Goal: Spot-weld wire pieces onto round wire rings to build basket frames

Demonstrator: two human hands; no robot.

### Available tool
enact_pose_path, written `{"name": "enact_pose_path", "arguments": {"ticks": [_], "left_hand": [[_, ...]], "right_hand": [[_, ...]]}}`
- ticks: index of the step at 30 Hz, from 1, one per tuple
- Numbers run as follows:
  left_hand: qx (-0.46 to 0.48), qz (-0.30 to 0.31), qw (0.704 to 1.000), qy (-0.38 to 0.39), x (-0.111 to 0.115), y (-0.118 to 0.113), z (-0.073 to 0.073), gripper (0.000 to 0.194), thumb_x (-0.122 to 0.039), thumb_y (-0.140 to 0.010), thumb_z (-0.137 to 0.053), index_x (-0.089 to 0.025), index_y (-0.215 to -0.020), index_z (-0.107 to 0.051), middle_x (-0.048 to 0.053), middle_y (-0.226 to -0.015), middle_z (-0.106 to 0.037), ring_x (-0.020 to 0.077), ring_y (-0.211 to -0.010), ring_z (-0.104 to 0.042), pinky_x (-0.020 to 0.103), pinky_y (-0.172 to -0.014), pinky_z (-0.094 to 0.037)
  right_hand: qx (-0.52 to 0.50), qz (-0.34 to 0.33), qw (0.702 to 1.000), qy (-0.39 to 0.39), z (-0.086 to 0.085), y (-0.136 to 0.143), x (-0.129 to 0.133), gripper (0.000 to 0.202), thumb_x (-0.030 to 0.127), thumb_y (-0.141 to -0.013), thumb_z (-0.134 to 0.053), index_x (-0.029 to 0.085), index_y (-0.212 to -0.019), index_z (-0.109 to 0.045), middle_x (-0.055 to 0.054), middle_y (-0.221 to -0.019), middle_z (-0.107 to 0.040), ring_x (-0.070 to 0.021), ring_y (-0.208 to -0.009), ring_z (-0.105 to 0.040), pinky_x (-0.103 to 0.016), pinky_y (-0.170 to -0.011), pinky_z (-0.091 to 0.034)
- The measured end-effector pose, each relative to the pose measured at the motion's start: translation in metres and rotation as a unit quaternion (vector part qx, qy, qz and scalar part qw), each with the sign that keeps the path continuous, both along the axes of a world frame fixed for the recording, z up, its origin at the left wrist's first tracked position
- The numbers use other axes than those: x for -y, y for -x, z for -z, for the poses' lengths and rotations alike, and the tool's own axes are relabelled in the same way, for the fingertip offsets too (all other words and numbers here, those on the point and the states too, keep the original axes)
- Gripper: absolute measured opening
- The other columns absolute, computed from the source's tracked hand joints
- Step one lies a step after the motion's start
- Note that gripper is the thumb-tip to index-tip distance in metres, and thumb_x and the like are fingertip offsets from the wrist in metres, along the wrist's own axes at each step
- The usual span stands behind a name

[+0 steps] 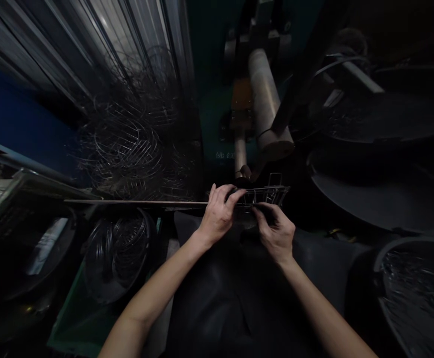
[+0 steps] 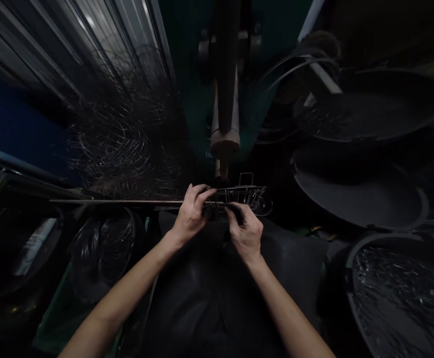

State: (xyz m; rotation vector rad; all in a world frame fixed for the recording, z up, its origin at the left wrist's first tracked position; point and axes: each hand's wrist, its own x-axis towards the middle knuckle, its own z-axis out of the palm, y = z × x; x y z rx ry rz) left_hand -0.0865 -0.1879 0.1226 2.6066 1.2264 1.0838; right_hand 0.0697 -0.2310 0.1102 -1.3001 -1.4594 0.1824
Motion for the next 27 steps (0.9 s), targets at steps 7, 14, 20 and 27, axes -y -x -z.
{"name": "enact_pose_path", "arguments": {"ticks": [7,14,20,27], "left_hand": [[-0.009,-0.003,1.000,-0.023,-0.003,-0.001,0.002,0.053,-0.003,-0.081,-0.050,-0.020,-0.131,-0.042,0.010,-0.121,-0.053,0.0224,-0.118,-0.053,0.055,-0.111,-0.037],[-0.016,0.001,1.000,-0.011,-0.007,-0.001,0.003,0.054,-0.004,-0.082,-0.048,-0.023,-0.132,-0.039,0.010,-0.123,-0.052,0.0225,-0.120,-0.052,0.057,-0.112,-0.036],[-0.020,0.006,1.000,-0.018,-0.007,-0.001,0.001,0.054,-0.006,-0.082,-0.050,-0.020,-0.133,-0.040,0.011,-0.125,-0.051,0.0239,-0.122,-0.051,0.057,-0.112,-0.035],[-0.031,0.008,0.999,0.008,-0.013,-0.002,0.000,0.052,-0.009,-0.085,-0.049,-0.021,-0.134,-0.040,0.011,-0.128,-0.050,0.0234,-0.125,-0.048,0.057,-0.114,-0.033]], "right_hand": [[-0.008,-0.005,1.000,0.004,0.002,-0.002,-0.003,0.010,0.025,-0.090,-0.060,0.018,-0.095,-0.066,-0.002,-0.085,-0.068,-0.0146,-0.077,-0.066,-0.027,-0.074,-0.054],[-0.024,0.004,0.999,0.040,0.004,-0.002,-0.005,0.017,0.034,-0.091,-0.057,0.019,-0.092,-0.066,-0.005,-0.084,-0.068,-0.0168,-0.077,-0.065,-0.030,-0.073,-0.055],[-0.030,0.013,0.999,0.038,0.003,-0.002,-0.007,0.018,0.035,-0.091,-0.057,0.019,-0.094,-0.066,-0.005,-0.087,-0.068,-0.0171,-0.080,-0.065,-0.030,-0.075,-0.054],[-0.045,0.001,0.999,0.023,0.006,-0.003,-0.011,0.014,0.031,-0.090,-0.059,0.018,-0.095,-0.065,-0.004,-0.087,-0.067,-0.0159,-0.080,-0.064,-0.029,-0.075,-0.052]]}}
